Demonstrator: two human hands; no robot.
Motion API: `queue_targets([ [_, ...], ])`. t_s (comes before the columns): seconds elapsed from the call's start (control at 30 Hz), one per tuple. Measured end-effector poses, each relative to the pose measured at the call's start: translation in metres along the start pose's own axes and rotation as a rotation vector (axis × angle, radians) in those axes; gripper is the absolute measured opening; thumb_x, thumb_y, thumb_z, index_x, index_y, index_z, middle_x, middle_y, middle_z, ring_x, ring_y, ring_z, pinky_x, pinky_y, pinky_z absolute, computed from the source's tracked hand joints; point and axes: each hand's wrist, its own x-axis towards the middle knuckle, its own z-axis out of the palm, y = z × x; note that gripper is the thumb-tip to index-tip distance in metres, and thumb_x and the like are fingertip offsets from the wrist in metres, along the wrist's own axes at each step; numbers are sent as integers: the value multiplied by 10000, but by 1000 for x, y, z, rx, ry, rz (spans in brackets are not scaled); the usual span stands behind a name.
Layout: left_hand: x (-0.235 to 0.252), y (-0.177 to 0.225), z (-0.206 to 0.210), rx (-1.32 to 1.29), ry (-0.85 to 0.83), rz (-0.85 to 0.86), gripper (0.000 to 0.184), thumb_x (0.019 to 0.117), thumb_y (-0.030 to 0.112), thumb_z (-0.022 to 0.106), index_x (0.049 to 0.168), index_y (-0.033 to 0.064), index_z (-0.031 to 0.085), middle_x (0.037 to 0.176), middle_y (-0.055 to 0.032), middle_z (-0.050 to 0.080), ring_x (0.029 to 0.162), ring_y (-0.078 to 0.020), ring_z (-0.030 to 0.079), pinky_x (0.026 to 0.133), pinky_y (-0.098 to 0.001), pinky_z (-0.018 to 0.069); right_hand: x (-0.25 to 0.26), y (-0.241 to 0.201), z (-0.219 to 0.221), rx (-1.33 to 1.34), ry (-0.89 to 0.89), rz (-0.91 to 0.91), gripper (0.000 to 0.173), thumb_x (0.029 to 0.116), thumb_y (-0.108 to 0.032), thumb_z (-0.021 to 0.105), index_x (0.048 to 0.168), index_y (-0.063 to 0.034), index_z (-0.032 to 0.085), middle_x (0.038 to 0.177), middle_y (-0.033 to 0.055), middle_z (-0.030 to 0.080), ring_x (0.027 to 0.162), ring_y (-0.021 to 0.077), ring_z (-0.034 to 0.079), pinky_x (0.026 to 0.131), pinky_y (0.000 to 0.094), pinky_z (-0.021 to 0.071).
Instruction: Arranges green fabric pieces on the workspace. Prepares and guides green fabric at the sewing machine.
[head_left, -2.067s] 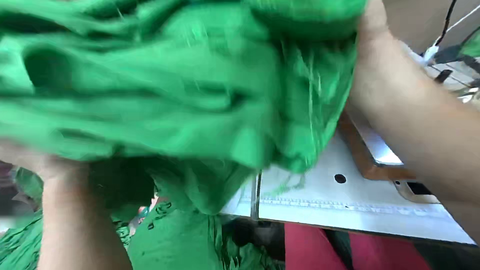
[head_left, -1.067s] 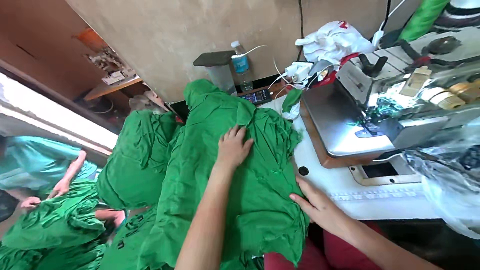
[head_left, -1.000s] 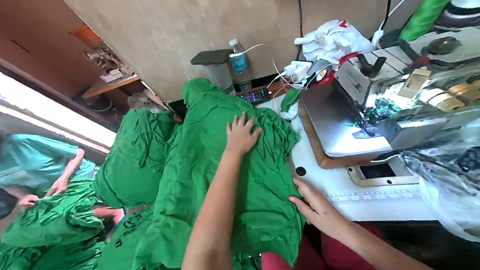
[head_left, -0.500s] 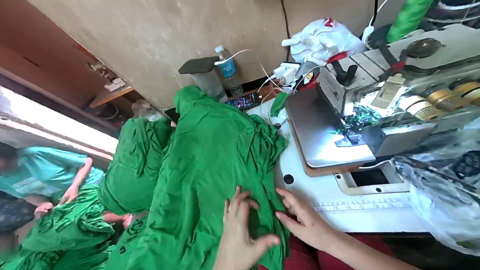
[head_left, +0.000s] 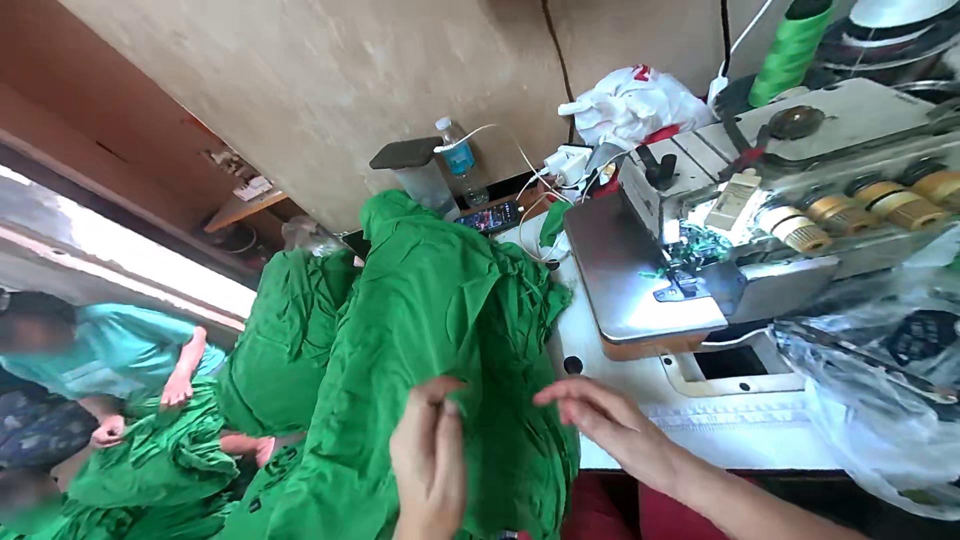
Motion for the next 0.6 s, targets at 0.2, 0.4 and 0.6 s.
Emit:
queue_targets([
  [0.2, -22, 42, 35, -5, -230, 387, 272, 1044, 232, 456, 887, 122, 649, 700, -10, 595, 681, -136, 583, 680, -234, 490, 74, -59, 22, 467, -221, 479, 604, 1088, -472, 396, 1528, -58, 379, 1417, 89, 554, 1255, 106, 569, 1050, 348, 494],
  [0.4, -75, -33, 17, 647, 61, 38, 799, 884, 585, 617, 1507, 134, 400, 1557, -207, 423, 1495, -351, 344, 1186, -619, 224, 117, -82, 45, 561, 124, 642, 358, 1066, -264, 551, 1324, -18, 523, 1111, 124, 668, 985, 169, 683, 842, 347, 580],
  [0.6, -76, -83, -74, 497, 173, -227, 388, 920, 65, 573, 1244, -145, 604, 1262, -268, 655, 1250, -278, 617, 1100, -423, 465, 106, -79, 28, 601, 171, 513, 405, 1089, -224, 496, 1442, -40, 421, 1251, 146, 632, 1116, 189, 661, 933, 366, 568],
])
